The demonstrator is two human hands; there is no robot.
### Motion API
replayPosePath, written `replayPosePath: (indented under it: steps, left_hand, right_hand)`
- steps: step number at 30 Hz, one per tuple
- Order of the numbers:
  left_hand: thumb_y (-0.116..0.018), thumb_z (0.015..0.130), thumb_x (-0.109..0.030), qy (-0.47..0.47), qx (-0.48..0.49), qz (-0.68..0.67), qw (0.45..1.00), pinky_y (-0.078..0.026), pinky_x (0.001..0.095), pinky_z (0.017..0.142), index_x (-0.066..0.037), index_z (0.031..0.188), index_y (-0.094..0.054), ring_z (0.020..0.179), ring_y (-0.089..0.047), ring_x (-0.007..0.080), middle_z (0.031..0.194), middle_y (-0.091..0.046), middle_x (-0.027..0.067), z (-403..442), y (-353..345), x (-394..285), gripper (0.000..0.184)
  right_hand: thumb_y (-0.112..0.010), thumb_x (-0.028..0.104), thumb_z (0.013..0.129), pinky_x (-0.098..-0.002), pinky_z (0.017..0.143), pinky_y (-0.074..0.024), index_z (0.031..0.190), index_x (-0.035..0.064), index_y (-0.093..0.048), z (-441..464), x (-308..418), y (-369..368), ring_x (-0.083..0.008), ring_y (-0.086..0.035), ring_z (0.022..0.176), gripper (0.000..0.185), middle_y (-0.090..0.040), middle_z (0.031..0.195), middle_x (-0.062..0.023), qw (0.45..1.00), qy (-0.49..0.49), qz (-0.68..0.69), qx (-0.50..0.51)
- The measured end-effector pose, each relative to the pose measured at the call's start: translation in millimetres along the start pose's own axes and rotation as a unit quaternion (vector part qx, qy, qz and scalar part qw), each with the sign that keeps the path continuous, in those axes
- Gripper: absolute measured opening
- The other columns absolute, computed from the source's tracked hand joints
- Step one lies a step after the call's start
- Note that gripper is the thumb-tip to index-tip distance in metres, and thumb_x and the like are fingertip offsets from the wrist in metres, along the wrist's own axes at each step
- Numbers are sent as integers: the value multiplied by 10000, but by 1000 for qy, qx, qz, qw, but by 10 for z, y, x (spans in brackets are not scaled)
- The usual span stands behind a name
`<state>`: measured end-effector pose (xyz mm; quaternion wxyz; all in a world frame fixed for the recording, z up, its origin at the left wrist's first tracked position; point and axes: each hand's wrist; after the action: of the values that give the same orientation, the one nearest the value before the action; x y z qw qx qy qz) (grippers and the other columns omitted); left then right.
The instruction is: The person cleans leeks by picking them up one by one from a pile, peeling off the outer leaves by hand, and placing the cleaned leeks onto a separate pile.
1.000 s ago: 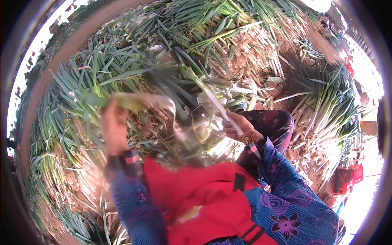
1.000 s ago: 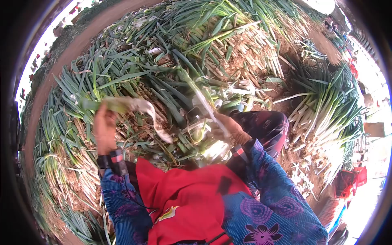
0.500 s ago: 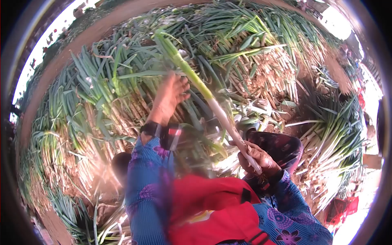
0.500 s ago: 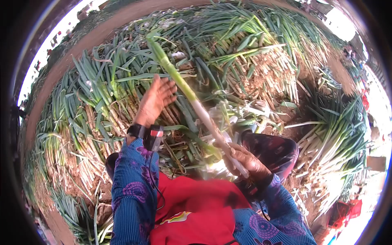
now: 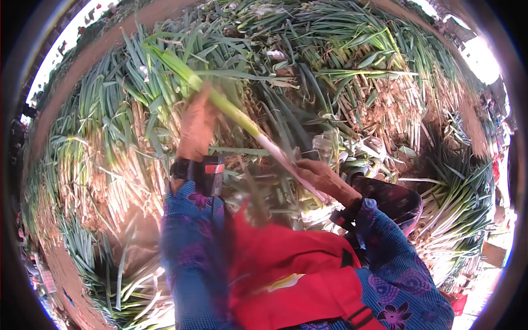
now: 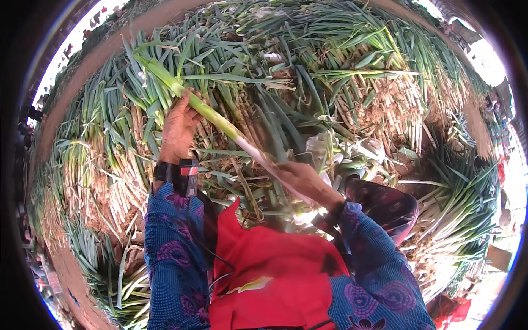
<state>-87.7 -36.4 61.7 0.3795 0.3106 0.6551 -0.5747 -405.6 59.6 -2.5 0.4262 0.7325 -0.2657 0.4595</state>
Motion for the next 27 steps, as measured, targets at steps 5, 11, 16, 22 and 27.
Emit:
replayPosePath:
  steps: [5, 11, 16, 22, 27]
  left_hand:
    - [-664, 898, -319, -3, -4, 6, 1000, -504, 369, 839, -41, 1154, -588, 952, -640, 226, 1052, -664, 97, -109, 7, 136, 385]
    - [-665, 901, -300, -23, -4, 35, 999, -524, 346, 791, -39, 1166, -589, 918, -659, 225, 1075, -672, 116, -147, 29, 63, 380]
    - [-650, 912, -294, -39, -15, 44, 998, -534, 315, 761, -42, 1166, -589, 895, -672, 216, 1063, -682, 119, -164, 66, 54, 364]
    - [-649, 909, -321, -30, -12, 75, 997, -536, 306, 771, -42, 1163, -594, 904, -673, 210, 1062, -686, 121, -229, 1, 76, 381]
    - [-655, 904, -329, -13, -8, 75, 997, -541, 304, 769, -44, 1160, -600, 907, -674, 202, 1061, -689, 122, -253, -74, 123, 387]
  right_hand:
    - [-572, 238, 905, -355, 770, -506, 1104, 14, -641, 472, 456, -108, -246, -667, 857, 307, -686, 974, -157, 992, 99, -78, -8]
    - [-583, 201, 862, -384, 747, -506, 1047, 25, -658, 776, 652, -194, -284, -668, 798, 266, -686, 885, -161, 974, 162, -159, 10]
    - [-574, 184, 843, -384, 736, -502, 1015, 23, -662, 799, 683, -309, -293, -663, 768, 252, -669, 837, -183, 981, 150, -124, 17]
    - [-557, 157, 799, -393, 718, -498, 998, 8, -659, 806, 631, -309, -305, -651, 742, 269, -663, 824, -195, 978, 142, -141, 62]
    - [-547, 132, 766, -396, 695, -490, 923, 5, -662, 780, 602, -331, -322, -639, 713, 231, -657, 806, -197, 979, 134, -150, 44]
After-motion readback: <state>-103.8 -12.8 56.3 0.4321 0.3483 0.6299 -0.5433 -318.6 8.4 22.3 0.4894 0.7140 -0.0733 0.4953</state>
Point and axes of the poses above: each hand's wrist, its own z-axis towards the middle knuckle, its own y-axis out of the back of the hand, x = y × z
